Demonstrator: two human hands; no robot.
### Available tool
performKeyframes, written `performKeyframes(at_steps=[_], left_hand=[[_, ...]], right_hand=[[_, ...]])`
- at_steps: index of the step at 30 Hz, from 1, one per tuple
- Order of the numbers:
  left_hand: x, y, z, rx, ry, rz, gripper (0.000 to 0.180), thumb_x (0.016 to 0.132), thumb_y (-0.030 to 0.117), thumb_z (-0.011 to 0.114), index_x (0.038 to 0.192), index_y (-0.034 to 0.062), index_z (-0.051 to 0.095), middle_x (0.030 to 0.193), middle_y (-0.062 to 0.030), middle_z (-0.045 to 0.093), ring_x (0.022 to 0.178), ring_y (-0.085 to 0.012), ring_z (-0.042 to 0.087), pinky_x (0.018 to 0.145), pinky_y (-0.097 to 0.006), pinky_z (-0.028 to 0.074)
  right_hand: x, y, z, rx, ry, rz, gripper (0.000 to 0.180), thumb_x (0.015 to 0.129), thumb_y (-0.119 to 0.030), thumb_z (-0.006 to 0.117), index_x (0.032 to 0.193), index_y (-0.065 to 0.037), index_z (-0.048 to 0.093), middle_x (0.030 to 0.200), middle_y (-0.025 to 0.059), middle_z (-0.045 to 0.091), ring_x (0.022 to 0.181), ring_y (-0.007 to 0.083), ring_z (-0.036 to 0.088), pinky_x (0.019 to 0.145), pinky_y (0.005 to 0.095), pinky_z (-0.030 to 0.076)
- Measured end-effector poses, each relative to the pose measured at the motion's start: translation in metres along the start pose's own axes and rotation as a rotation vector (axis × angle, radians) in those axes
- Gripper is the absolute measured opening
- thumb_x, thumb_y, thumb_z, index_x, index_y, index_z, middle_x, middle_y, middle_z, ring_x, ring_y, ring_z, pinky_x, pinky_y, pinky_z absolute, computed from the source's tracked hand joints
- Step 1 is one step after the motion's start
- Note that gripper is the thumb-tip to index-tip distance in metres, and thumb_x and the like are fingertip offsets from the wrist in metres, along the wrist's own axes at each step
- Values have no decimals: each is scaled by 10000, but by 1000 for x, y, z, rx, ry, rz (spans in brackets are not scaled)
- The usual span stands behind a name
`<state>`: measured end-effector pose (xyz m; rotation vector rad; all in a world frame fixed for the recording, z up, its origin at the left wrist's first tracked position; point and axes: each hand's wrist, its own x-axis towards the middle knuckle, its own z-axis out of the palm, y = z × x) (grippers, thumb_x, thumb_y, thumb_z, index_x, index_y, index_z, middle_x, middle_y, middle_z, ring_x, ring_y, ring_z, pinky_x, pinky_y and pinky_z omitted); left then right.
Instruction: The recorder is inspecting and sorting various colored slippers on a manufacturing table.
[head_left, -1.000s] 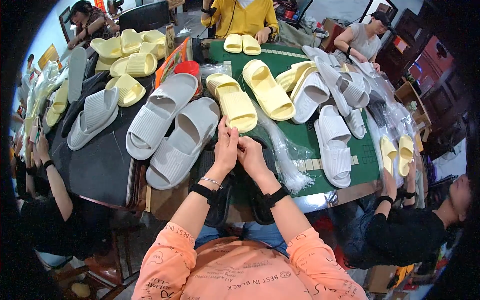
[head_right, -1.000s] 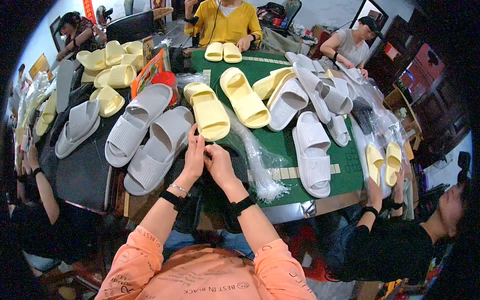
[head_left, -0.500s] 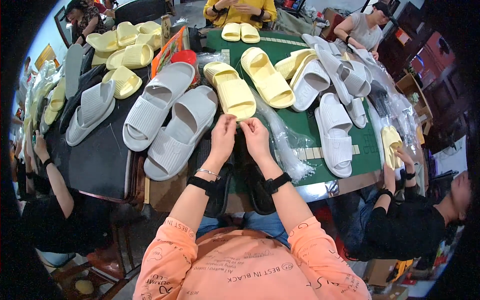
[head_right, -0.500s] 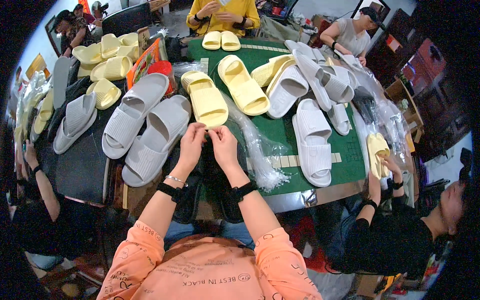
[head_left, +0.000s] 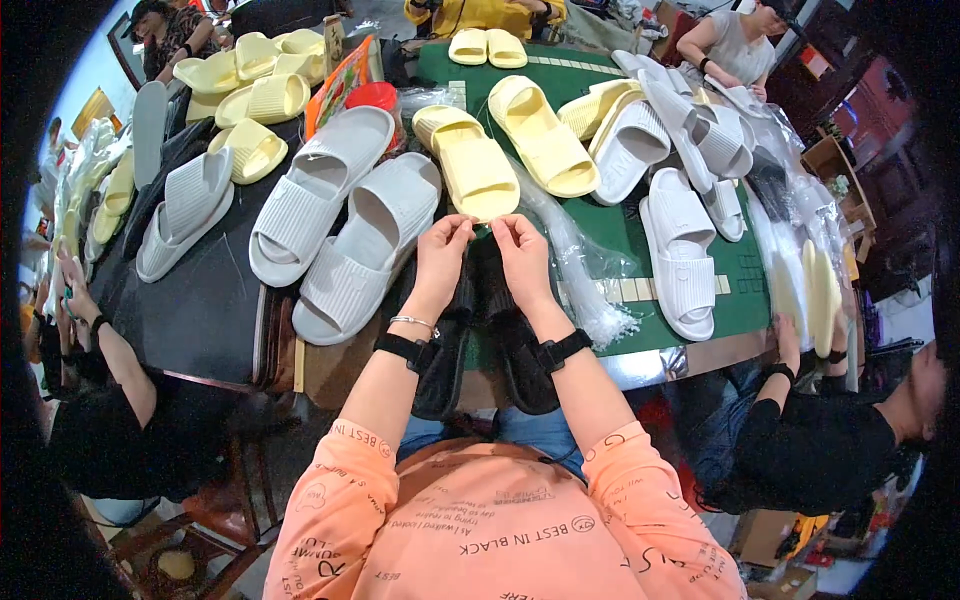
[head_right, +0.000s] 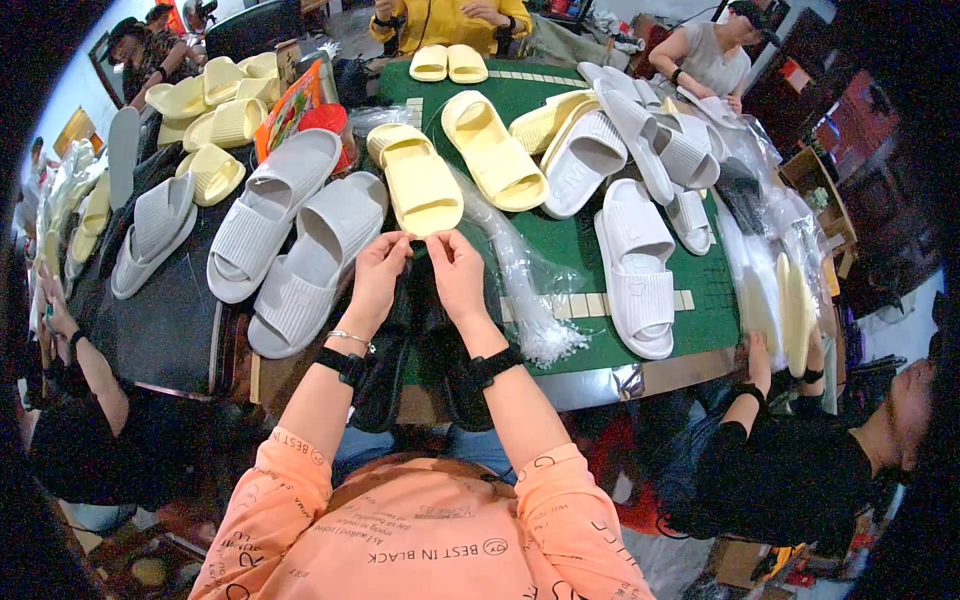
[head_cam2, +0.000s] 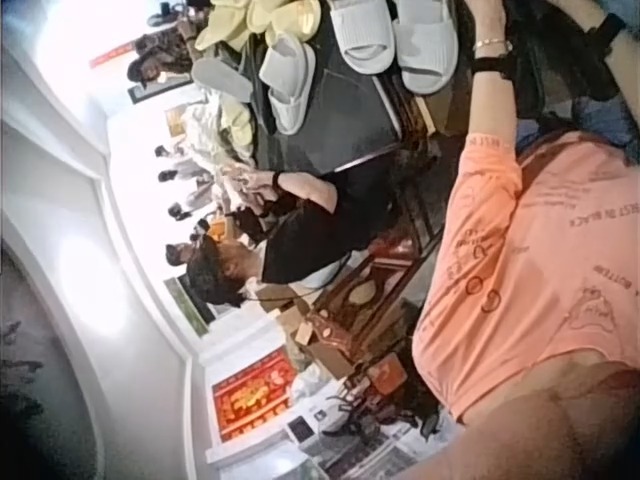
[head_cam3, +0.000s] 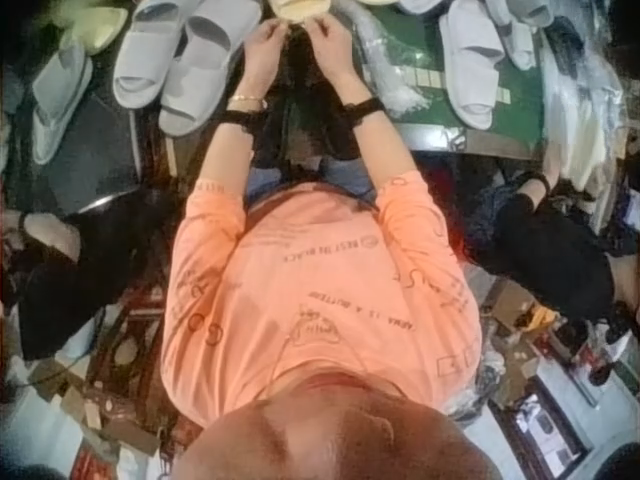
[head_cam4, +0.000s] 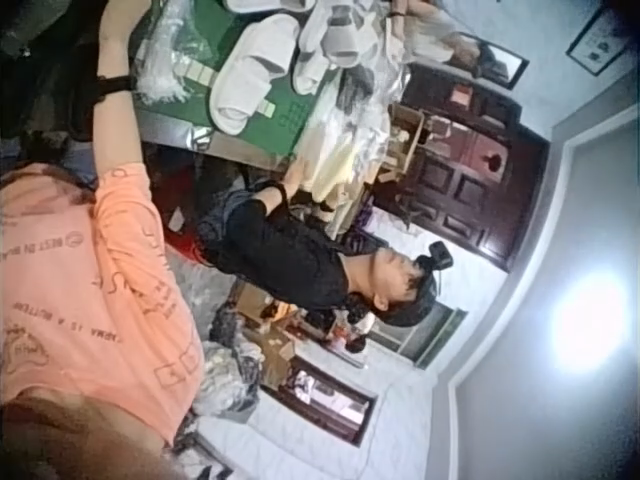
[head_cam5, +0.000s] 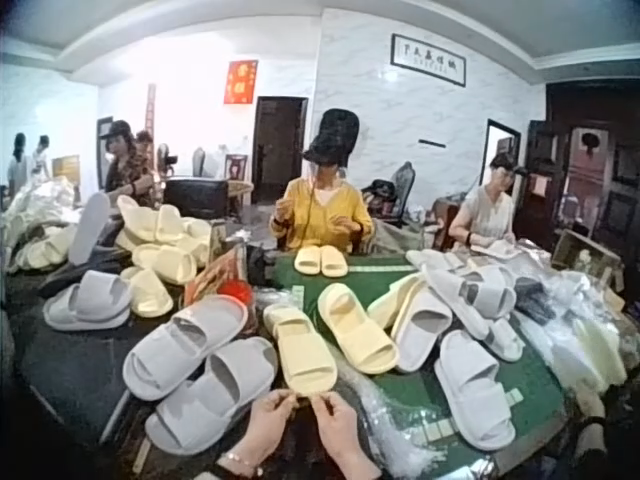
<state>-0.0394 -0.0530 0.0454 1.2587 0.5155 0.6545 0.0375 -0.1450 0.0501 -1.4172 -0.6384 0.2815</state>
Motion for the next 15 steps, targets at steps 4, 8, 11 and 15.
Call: performKeyframes(at_steps=[4,8,11,15], left_hand=[[1,-1,-1,32,7,32,162,877,128,520,962,8,589,738,42,504,596,-23,382,535,-158,310],[-1,3,3,49,14,44,171,876,120,521,977,3,594,736,45,498,599,-22,378,530,-157,307],[0,1,1,49,38,55,170,874,110,525,979,-2,596,740,44,499,602,-22,374,527,-160,307],[-1,2,1,18,38,46,168,871,105,531,982,-6,592,746,40,504,602,-22,373,527,-161,307]], right_hand=[[-1,0,2,85,35,50,135,830,-126,598,785,-1,575,686,-30,545,615,29,448,569,188,378],[1,4,-2,142,76,58,125,816,-115,616,772,-8,568,680,-35,534,610,27,436,559,186,371],[1,5,-1,71,83,62,125,812,-111,620,765,-12,559,676,-40,526,602,24,423,550,180,363],[0,5,-1,104,81,68,122,810,-110,621,766,-12,562,676,-43,525,593,21,413,541,176,357]])
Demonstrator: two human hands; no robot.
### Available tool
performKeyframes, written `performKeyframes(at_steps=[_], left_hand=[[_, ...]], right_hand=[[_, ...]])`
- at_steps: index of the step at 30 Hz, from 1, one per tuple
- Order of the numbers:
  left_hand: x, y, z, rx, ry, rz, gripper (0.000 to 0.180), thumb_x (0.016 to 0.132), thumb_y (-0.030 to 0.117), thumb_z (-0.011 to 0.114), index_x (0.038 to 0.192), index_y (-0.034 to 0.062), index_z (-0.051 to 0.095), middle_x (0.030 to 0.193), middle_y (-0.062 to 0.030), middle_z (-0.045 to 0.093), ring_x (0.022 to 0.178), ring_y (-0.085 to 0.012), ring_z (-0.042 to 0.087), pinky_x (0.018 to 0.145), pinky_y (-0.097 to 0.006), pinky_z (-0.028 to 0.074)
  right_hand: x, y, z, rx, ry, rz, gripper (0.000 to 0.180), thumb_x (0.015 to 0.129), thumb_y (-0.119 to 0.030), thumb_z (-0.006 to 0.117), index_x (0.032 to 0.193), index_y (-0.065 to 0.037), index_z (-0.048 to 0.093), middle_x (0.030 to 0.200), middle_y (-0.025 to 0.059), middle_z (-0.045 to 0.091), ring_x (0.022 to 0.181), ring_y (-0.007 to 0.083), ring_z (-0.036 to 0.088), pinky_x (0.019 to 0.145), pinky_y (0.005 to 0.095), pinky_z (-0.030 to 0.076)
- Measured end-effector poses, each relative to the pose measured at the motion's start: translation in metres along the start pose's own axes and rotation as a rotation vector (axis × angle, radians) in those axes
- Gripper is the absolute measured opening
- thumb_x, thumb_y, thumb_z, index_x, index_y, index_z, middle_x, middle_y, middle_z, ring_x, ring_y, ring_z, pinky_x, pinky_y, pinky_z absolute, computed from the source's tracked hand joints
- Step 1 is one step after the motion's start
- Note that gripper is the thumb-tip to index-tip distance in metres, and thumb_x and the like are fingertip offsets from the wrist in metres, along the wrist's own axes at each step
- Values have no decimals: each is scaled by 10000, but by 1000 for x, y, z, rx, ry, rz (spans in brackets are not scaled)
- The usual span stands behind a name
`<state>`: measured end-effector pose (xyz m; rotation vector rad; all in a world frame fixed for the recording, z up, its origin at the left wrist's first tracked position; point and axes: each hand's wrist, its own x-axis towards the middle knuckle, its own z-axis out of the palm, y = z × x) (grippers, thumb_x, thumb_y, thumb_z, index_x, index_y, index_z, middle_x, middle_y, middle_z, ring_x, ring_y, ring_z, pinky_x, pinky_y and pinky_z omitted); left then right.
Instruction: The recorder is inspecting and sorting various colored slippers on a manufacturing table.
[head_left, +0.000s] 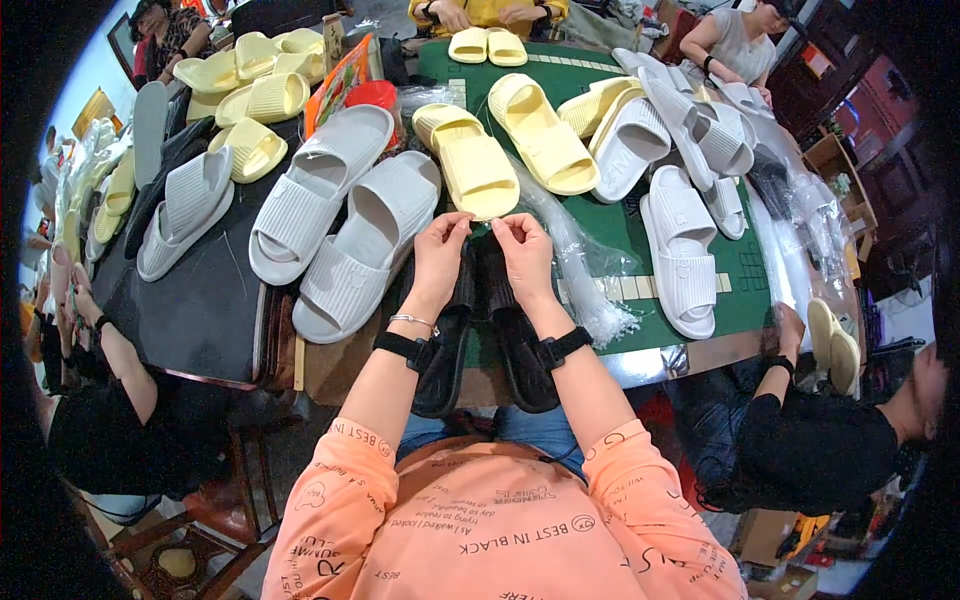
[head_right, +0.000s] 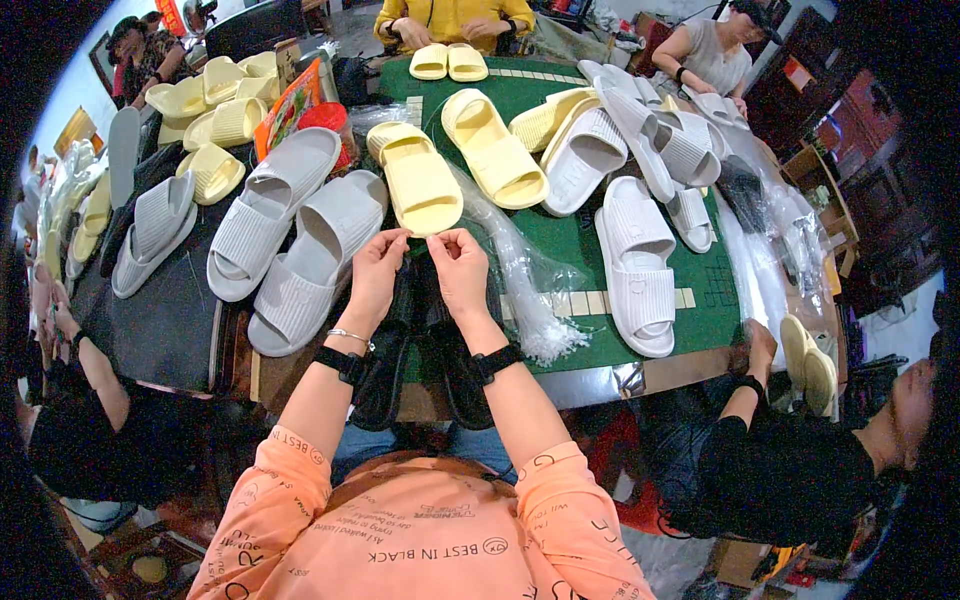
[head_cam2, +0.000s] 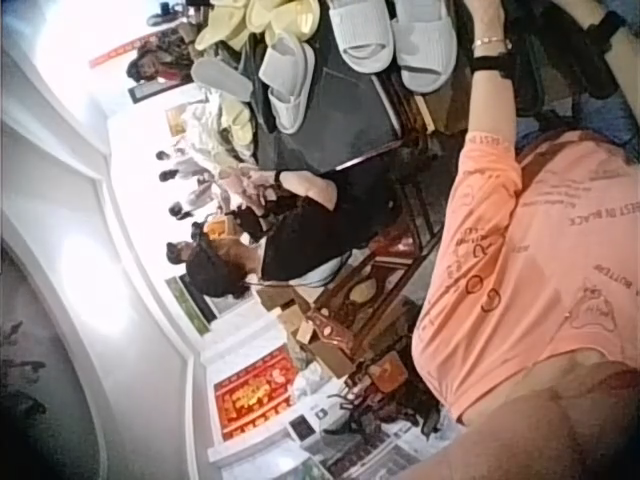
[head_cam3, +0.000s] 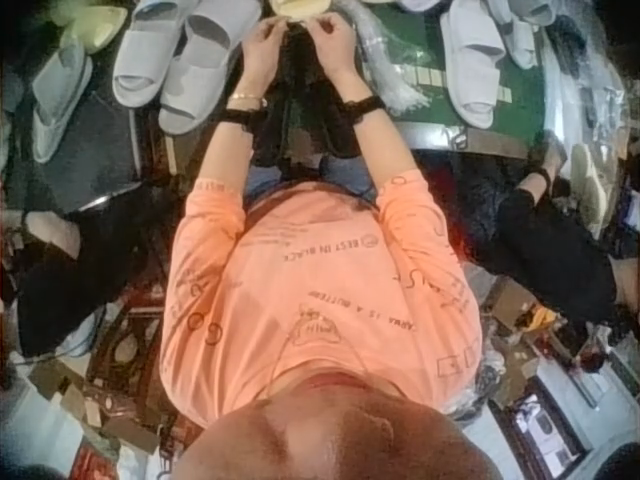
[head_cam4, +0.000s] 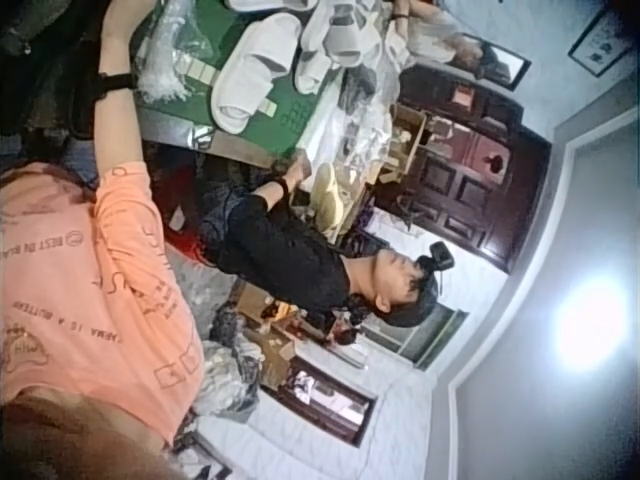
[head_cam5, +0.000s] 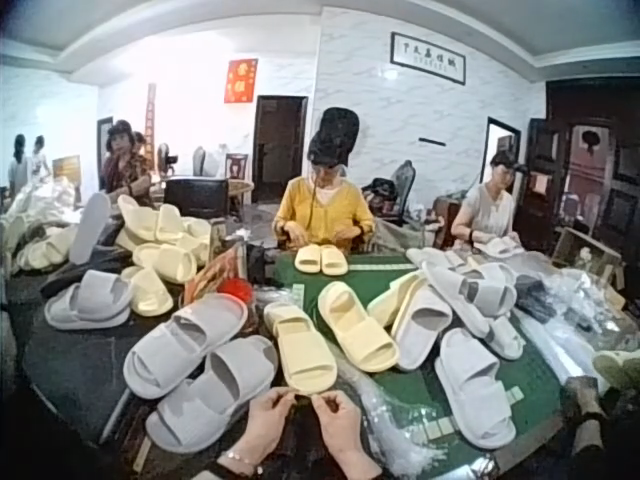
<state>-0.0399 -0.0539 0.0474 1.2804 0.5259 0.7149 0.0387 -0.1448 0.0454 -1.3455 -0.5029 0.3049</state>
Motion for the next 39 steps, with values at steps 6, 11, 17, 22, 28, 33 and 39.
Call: performKeyframes(at_steps=[6,11,17,22,28,33,39], left_hand=[[-1,0,-2,-38,17,-29,165,866,100,541,954,-28,597,775,8,552,643,-34,436,567,-166,349],[0,0,0,-84,-7,-4,170,864,115,546,950,-20,601,735,7,554,588,-37,422,517,-168,333],[-1,0,-1,-70,-13,-12,163,867,116,541,945,-19,592,745,-10,578,597,-46,452,535,-172,362],[-2,3,0,-104,5,-22,162,870,115,534,965,-15,559,824,-55,620,649,-79,531,585,-198,413],[-2,2,-1,-119,-25,-26,163,859,96,543,977,-16,538,843,-75,629,689,-115,591,605,-219,439],[-2,3,1,-120,-8,-29,156,839,82,567,952,-20,532,830,-86,634,667,-126,600,589,-215,438],[-3,7,3,-119,3,-39,129,839,77,565,917,-20,534,835,-94,643,651,-139,612,575,-219,448]], right_hand=[[0,1,1,-36,-4,1,127,806,-117,626,768,-8,572,670,-37,528,586,22,415,536,179,361],[1,3,-1,-72,-9,-19,125,803,-122,627,773,-10,579,670,-30,535,588,27,422,541,184,368],[0,2,0,-50,-16,4,134,806,-128,630,768,-12,575,680,-28,544,600,33,435,557,188,379],[0,1,1,-6,3,-10,132,814,-122,624,771,-10,569,685,-28,548,612,27,445,562,186,383],[-1,0,1,-15,-20,-11,120,815,-112,622,779,-9,571,698,-26,554,620,27,454,570,184,388],[-1,-1,1,-3,-20,-9,113,812,-105,623,783,-8,572,707,-24,560,631,26,462,575,183,388],[-1,-2,1,12,-24,-5,121,812,-114,625,784,-8,573,705,-26,555,636,25,456,580,182,387]])
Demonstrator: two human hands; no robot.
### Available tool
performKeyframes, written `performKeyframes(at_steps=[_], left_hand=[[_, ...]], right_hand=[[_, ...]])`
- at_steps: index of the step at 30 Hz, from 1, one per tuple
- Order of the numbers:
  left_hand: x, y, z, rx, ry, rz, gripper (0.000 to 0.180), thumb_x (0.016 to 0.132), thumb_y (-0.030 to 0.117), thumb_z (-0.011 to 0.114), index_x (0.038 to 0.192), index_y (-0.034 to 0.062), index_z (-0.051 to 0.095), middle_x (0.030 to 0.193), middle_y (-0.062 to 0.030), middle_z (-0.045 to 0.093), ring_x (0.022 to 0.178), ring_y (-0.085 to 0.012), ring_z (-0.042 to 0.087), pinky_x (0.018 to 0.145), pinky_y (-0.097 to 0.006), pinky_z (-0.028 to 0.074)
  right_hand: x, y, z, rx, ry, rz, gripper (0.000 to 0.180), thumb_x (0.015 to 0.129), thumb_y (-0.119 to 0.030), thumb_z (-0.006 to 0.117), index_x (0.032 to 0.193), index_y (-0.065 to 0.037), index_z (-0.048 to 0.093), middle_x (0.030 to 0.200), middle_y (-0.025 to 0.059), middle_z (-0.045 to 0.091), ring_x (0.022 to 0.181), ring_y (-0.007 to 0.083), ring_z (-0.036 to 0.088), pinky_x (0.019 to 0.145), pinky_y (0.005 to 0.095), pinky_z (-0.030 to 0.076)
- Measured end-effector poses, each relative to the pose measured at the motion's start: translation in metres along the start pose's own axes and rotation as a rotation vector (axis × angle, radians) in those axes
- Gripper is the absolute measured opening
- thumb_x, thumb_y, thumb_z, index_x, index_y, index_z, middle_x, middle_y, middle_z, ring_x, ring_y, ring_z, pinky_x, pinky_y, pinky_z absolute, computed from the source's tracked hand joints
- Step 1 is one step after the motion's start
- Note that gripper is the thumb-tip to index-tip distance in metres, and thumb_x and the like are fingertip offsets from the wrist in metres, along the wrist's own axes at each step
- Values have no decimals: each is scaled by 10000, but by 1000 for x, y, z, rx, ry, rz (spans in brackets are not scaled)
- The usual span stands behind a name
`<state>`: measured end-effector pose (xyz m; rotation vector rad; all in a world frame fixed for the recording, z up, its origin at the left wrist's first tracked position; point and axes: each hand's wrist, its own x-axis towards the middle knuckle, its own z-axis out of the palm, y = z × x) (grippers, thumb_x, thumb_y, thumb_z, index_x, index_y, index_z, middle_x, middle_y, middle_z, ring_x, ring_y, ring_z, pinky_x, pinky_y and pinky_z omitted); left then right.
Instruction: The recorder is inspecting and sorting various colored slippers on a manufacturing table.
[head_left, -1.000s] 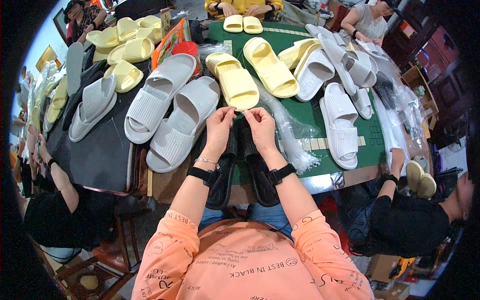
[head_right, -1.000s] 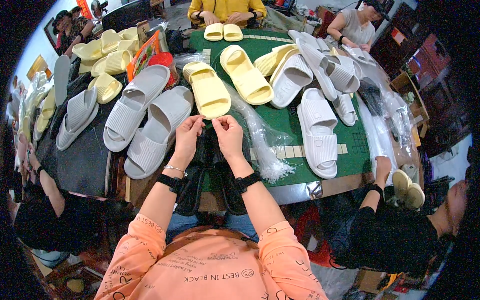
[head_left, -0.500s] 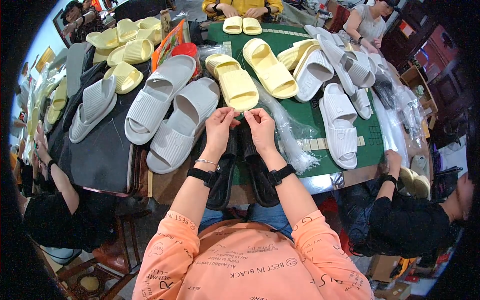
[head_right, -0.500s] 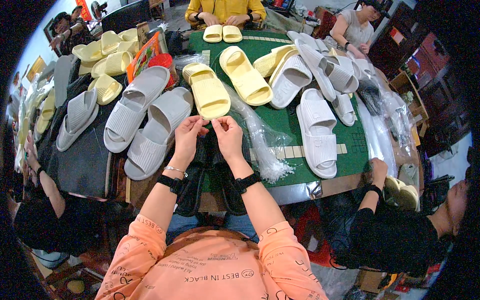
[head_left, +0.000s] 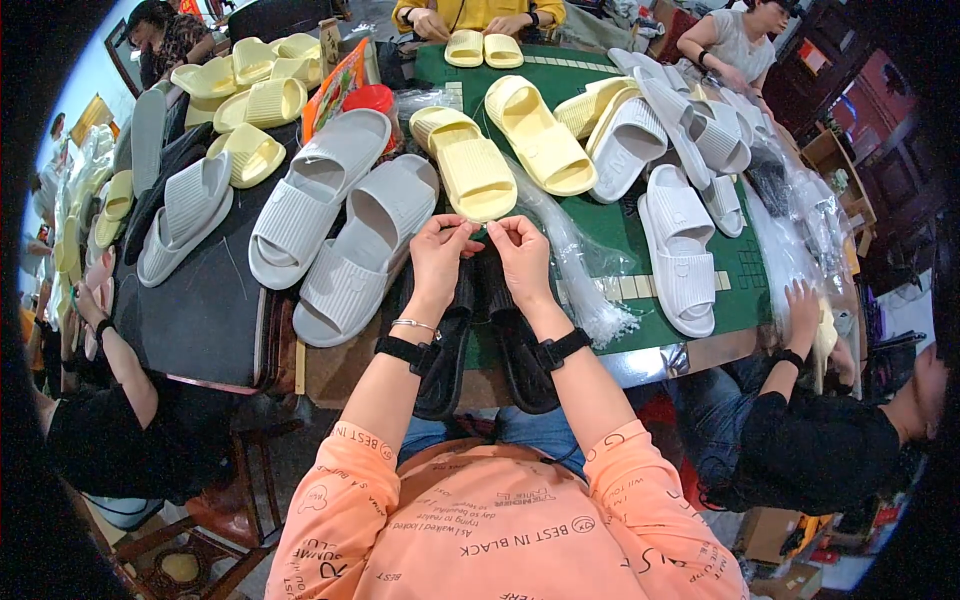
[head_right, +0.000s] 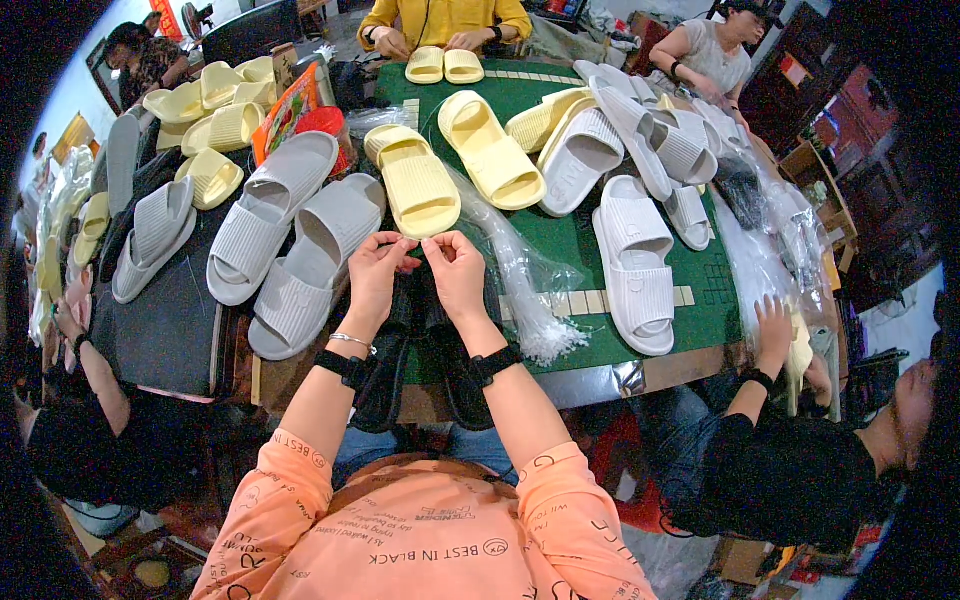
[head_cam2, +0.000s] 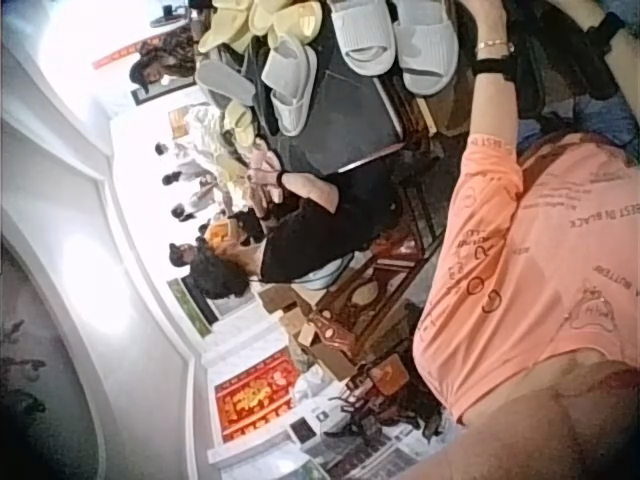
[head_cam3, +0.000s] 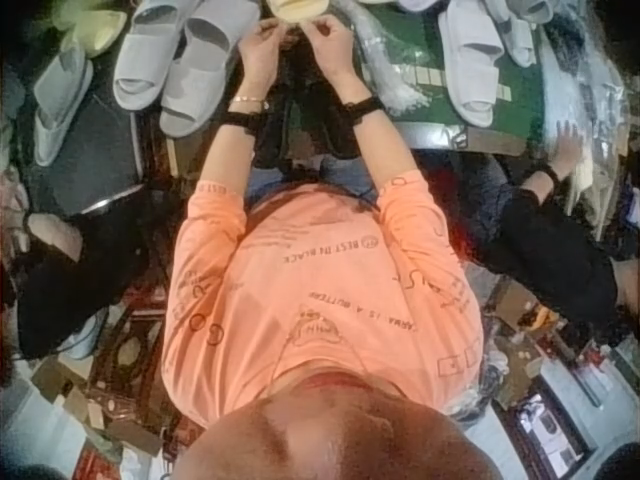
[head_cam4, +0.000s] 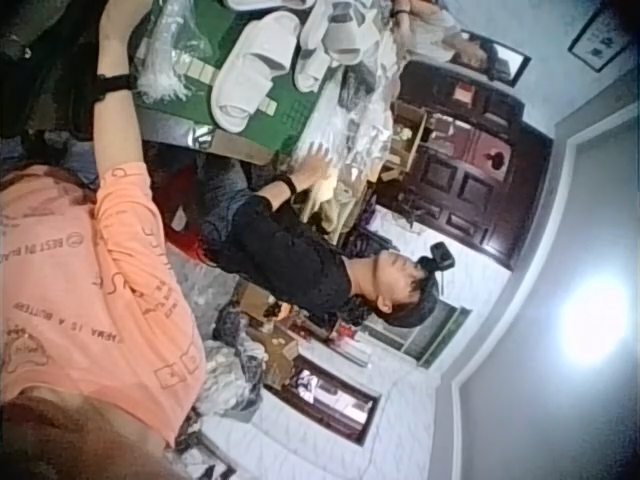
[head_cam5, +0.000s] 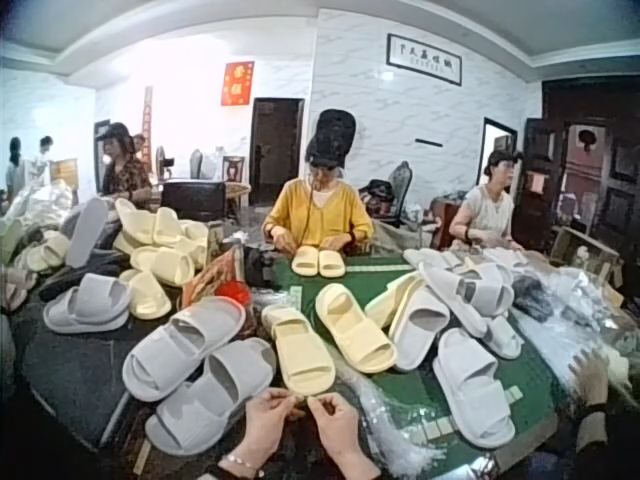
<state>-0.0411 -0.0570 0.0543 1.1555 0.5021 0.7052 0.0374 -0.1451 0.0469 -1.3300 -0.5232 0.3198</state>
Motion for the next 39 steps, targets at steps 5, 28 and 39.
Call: performKeyframes(at_steps=[5,28,39], left_hand=[[1,-3,1,12,30,21,164,863,100,537,953,-37,558,871,-98,637,677,-145,621,583,-221,457],[12,-6,-21,4,-206,-56,259,916,172,462,1071,-23,532,1013,-81,571,920,-146,536,777,-251,435],[19,-11,-13,217,-162,-92,334,898,241,508,1100,-24,494,1038,-81,523,956,-143,488,835,-281,371]], right_hand=[[0,1,-1,-23,8,-3,133,812,-124,627,780,-7,573,698,-28,548,627,27,448,577,182,384],[4,-12,6,-224,-15,-83,190,762,-173,608,750,15,589,709,137,586,642,174,587,584,319,464],[6,17,6,-179,106,-276,153,727,-109,578,672,30,547,645,176,564,573,269,564,533,348,428]])
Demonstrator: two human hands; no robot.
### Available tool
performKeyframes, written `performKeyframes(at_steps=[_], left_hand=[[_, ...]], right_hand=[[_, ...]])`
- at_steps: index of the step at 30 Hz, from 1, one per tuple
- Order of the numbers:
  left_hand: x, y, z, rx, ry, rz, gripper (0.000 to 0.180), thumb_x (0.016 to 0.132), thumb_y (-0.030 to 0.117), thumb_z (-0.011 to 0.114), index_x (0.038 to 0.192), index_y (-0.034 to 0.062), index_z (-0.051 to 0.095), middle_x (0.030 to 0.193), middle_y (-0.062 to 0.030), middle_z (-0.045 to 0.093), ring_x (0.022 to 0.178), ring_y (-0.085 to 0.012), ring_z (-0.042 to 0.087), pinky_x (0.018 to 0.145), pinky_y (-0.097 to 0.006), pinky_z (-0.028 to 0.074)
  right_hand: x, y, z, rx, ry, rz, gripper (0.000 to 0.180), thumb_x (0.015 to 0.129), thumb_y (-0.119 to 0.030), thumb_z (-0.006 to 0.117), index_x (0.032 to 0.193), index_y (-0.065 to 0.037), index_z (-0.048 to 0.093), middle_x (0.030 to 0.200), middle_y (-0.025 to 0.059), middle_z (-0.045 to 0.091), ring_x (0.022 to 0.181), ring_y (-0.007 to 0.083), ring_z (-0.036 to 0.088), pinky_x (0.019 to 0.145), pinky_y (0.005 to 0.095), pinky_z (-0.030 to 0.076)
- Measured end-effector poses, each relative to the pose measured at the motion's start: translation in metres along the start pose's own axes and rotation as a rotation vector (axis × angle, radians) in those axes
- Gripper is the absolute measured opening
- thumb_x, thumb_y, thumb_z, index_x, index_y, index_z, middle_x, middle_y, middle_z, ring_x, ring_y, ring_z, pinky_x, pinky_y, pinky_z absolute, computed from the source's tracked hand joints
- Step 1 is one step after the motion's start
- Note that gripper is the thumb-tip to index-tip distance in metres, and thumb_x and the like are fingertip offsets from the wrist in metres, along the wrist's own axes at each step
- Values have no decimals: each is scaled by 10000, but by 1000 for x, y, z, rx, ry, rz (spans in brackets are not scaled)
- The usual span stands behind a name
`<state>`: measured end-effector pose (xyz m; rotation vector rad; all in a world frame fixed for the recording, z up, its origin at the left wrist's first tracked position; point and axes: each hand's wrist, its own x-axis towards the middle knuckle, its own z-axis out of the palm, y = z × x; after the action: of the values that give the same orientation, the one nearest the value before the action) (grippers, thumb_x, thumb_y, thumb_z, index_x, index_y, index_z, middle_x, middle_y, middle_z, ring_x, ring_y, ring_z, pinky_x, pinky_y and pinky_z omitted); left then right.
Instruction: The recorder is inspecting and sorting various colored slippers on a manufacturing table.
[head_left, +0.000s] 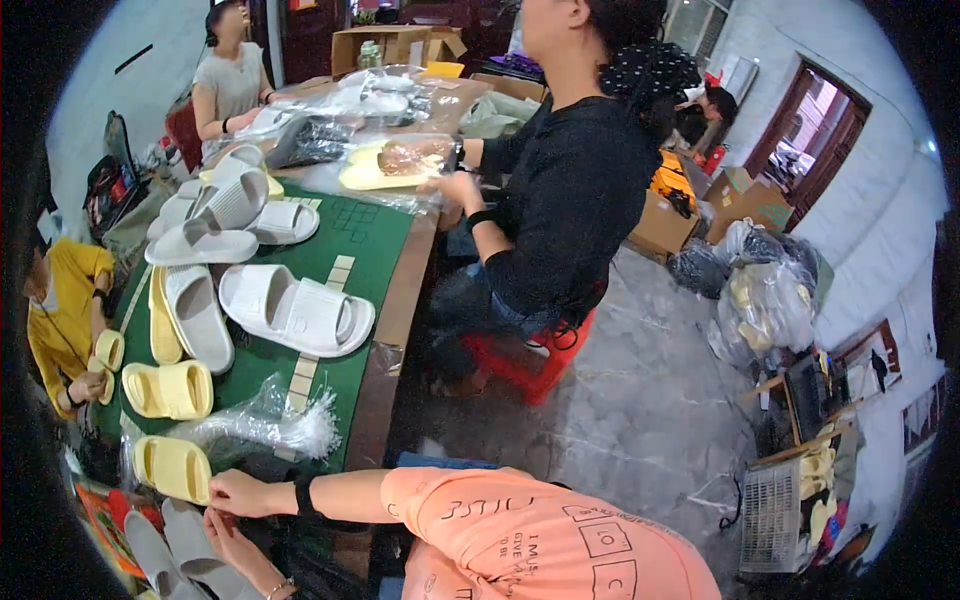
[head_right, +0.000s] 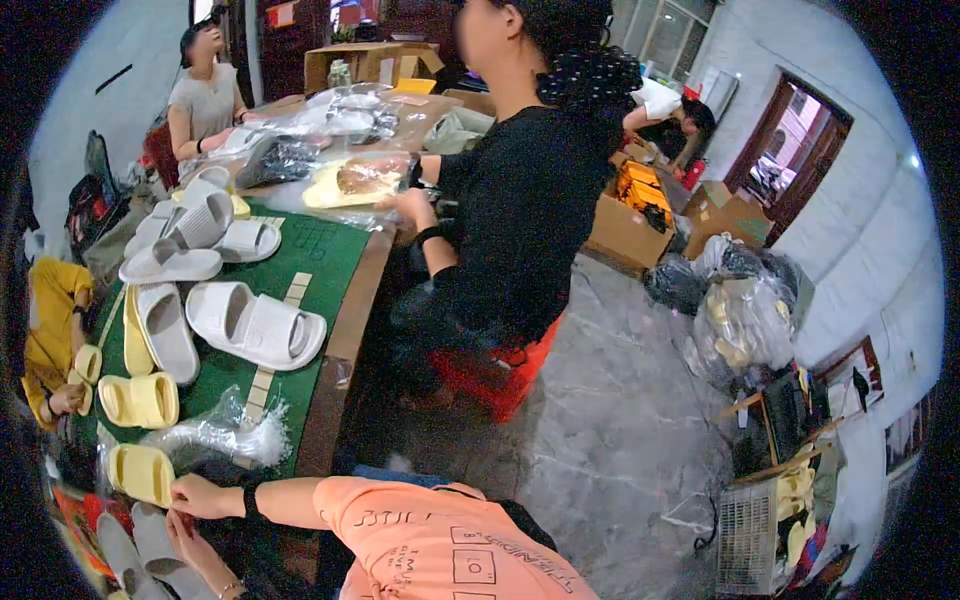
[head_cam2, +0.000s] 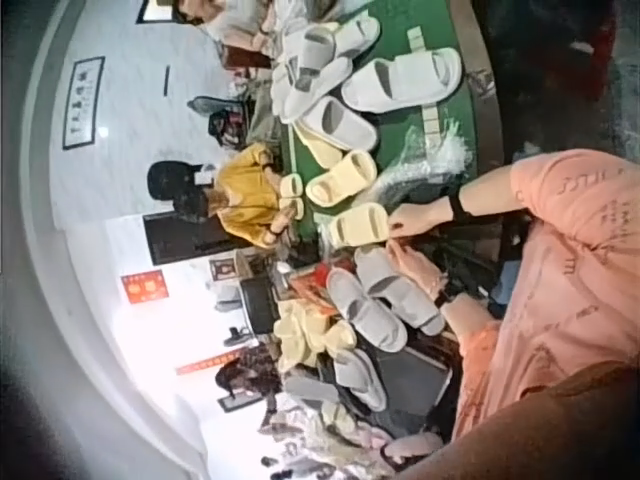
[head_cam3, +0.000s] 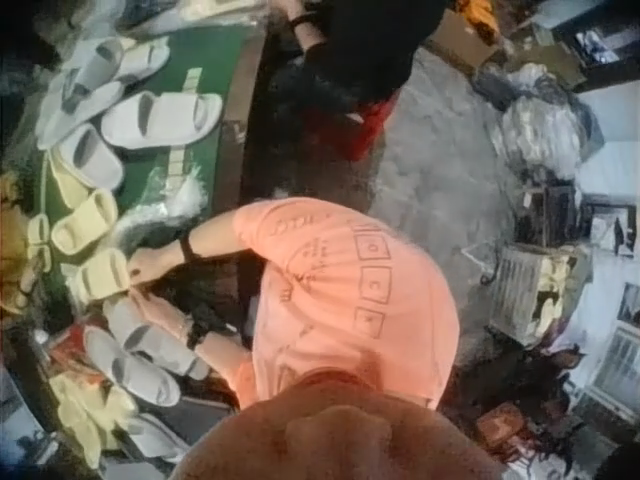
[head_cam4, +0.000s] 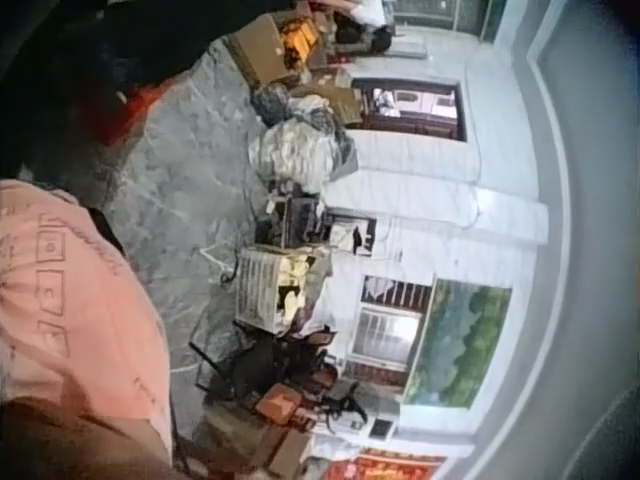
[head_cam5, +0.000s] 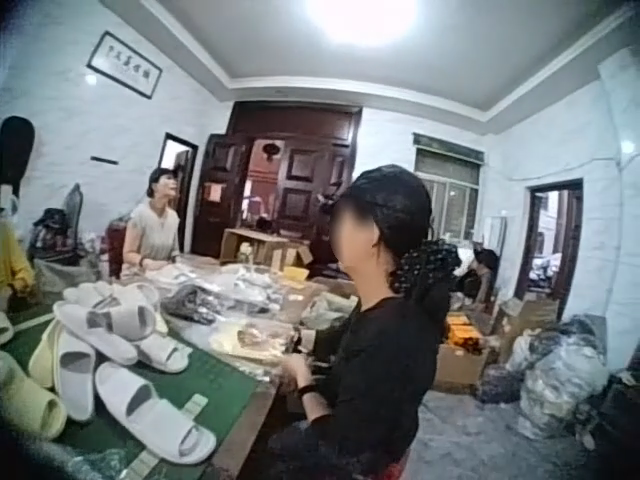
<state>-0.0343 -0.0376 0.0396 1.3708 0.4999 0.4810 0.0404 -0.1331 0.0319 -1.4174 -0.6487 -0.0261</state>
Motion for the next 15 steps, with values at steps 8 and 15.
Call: performKeyframes(at_steps=[8,15], left_hand=[[-39,47,15,393,-31,9,419,917,260,453,1211,-38,444,1207,-152,480,1024,-238,507,856,-318,409],[-25,29,7,314,-70,-38,466,937,376,368,1162,-11,499,1038,-136,563,919,-233,511,826,-283,392]], right_hand=[[2,9,12,14,-7,8,167,711,-116,566,656,25,496,638,202,535,577,327,539,527,387,409],[4,12,10,32,28,9,167,704,-123,564,680,30,503,645,218,520,586,352,519,529,400,394]])
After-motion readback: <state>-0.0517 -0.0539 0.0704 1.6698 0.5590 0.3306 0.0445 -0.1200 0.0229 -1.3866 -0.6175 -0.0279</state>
